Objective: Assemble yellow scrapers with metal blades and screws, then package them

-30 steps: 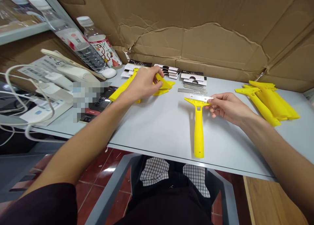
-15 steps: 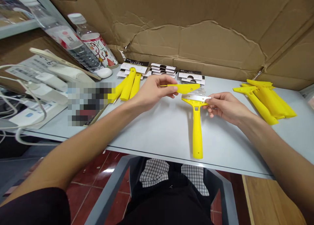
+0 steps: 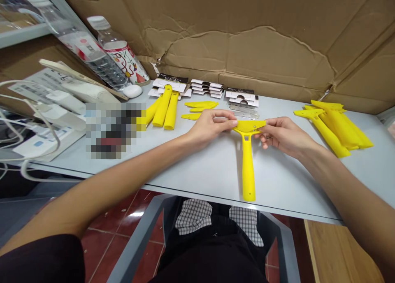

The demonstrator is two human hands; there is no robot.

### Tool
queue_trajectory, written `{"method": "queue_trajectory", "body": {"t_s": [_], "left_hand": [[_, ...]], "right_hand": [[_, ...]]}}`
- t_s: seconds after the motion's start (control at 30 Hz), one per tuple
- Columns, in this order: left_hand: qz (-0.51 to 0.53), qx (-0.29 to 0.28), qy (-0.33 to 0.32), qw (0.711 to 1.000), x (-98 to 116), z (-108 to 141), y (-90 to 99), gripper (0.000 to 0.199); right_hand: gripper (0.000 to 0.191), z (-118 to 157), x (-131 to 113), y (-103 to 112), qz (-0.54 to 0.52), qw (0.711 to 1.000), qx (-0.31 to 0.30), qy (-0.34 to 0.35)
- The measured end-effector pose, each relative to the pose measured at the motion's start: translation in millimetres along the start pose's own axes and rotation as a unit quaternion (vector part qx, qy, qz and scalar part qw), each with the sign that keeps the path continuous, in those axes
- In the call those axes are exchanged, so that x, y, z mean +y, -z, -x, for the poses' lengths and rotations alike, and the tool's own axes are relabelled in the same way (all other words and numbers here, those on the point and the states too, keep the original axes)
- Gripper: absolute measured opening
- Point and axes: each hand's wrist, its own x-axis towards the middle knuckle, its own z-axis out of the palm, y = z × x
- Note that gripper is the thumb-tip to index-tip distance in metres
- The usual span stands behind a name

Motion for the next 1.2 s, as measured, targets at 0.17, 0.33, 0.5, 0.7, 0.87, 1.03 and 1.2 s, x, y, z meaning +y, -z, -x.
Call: {"method": "queue_trajectory", "body": {"t_s": [0.17, 0.33, 0.5, 0.7, 0.87, 1.03, 1.2], "left_hand": [[0.053, -0.042, 0.082, 0.994, 3.5, 1.1, 0.8, 0.023], [0.033, -0.035, 0.089, 0.995, 9.8, 1.7, 2.4, 0.019], [0.045, -0.040, 0.097, 0.993, 12.4, 2.5, 4.2, 0.017], [0.049, -0.038, 0.111, 0.992, 11.4, 1.9, 5.6, 0.016], [0.062, -0.065, 0.133, 0.987, 9.3, 1.5, 5.2, 0.016], [0.081, -0.069, 0.135, 0.985, 8.5, 2.6, 4.2, 0.038], [0.084, -0.049, 0.126, 0.987, 4.6, 2.2, 3.7, 0.037]], "right_hand": [[0.002, 0.3, -0.9, -0.6, 0.001, 1.000, -0.005, -0.002], [0.003, 2.2, -1.9, -1.9, 0.000, 1.000, -0.009, 0.000], [0.002, 1.1, -1.1, -0.3, -0.003, 1.000, -0.009, 0.001], [0.003, 1.3, -1.2, -0.5, -0.004, 1.000, -0.011, -0.001], [0.003, 2.1, -1.4, -1.9, -0.004, 1.000, -0.015, -0.002], [0.005, 1.6, -1.5, -0.5, -0.004, 1.000, -0.019, -0.001], [0.011, 1.7, -0.7, 1.9, -0.001, 0.999, -0.034, -0.003]]}}
